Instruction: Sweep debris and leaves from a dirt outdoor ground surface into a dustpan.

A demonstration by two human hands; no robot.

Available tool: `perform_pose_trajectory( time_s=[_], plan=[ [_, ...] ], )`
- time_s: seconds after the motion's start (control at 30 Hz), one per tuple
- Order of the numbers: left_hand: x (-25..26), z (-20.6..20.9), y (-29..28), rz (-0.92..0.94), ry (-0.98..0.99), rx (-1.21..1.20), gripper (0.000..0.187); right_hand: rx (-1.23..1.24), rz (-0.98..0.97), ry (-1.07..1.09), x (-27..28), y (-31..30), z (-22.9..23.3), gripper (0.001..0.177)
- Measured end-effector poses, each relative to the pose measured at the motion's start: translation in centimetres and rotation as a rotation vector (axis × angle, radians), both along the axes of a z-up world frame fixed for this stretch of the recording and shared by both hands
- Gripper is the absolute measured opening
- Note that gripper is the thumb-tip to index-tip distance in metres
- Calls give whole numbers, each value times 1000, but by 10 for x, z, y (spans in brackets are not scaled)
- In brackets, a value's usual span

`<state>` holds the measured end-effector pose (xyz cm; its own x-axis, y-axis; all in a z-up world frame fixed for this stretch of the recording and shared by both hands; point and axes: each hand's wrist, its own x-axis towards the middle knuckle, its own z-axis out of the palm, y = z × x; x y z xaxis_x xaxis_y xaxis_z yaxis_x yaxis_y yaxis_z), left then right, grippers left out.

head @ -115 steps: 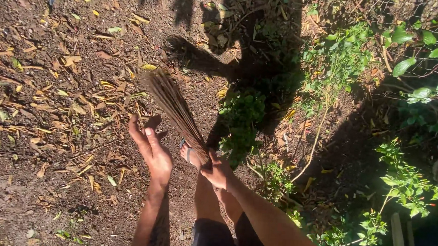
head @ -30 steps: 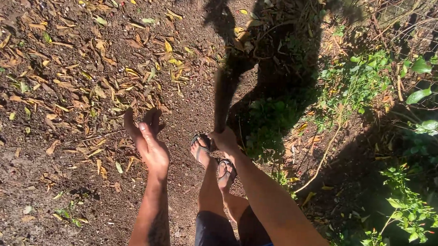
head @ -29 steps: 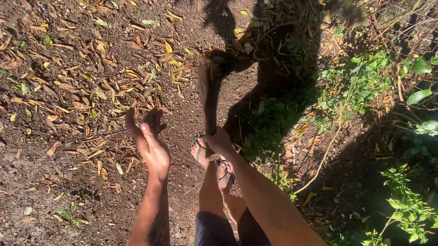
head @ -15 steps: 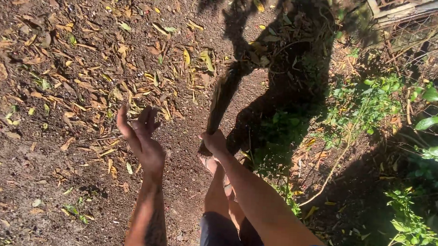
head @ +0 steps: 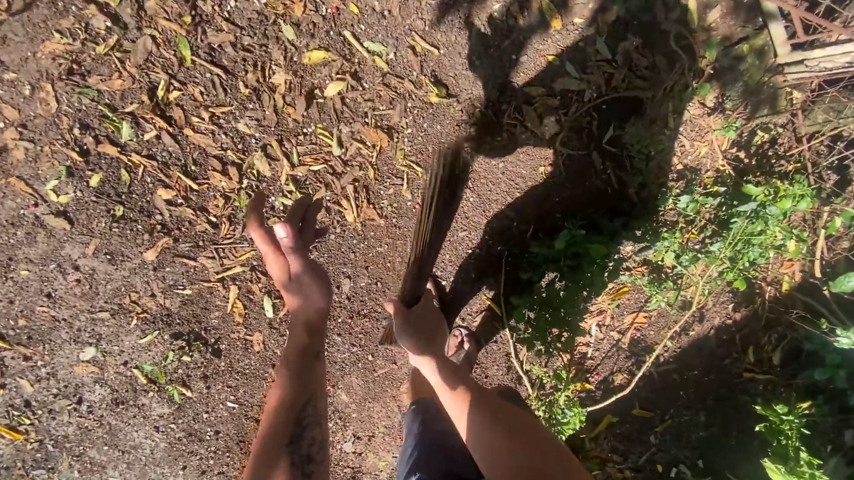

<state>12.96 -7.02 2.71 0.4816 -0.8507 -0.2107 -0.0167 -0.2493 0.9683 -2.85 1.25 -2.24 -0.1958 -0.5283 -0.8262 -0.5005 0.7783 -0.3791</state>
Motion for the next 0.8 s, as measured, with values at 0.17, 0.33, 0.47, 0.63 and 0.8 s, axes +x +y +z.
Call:
perform_pose_trajectory(
  time_s=[0.17,0.33,0.47,0.63,0.8],
  plan=[
    [-1,5,-3,-1,10,-9,71,53,5,-209,47,13,-109,49],
    [-4,4,-10,-55,14,-68,64,-229,366,-522,49,-44,-40,59],
    [-12,11,-20,-90,-7,-108,61,-322,202,-389,9,-50,-32,49],
    [-13,9,-28,-120,3,-130,59,-137,-129,-15,-81,-71,-79,49],
    [-23,3,-28,-170,-4,-102,57,-51,-302,-62,-156,-111,-172,52]
  ],
)
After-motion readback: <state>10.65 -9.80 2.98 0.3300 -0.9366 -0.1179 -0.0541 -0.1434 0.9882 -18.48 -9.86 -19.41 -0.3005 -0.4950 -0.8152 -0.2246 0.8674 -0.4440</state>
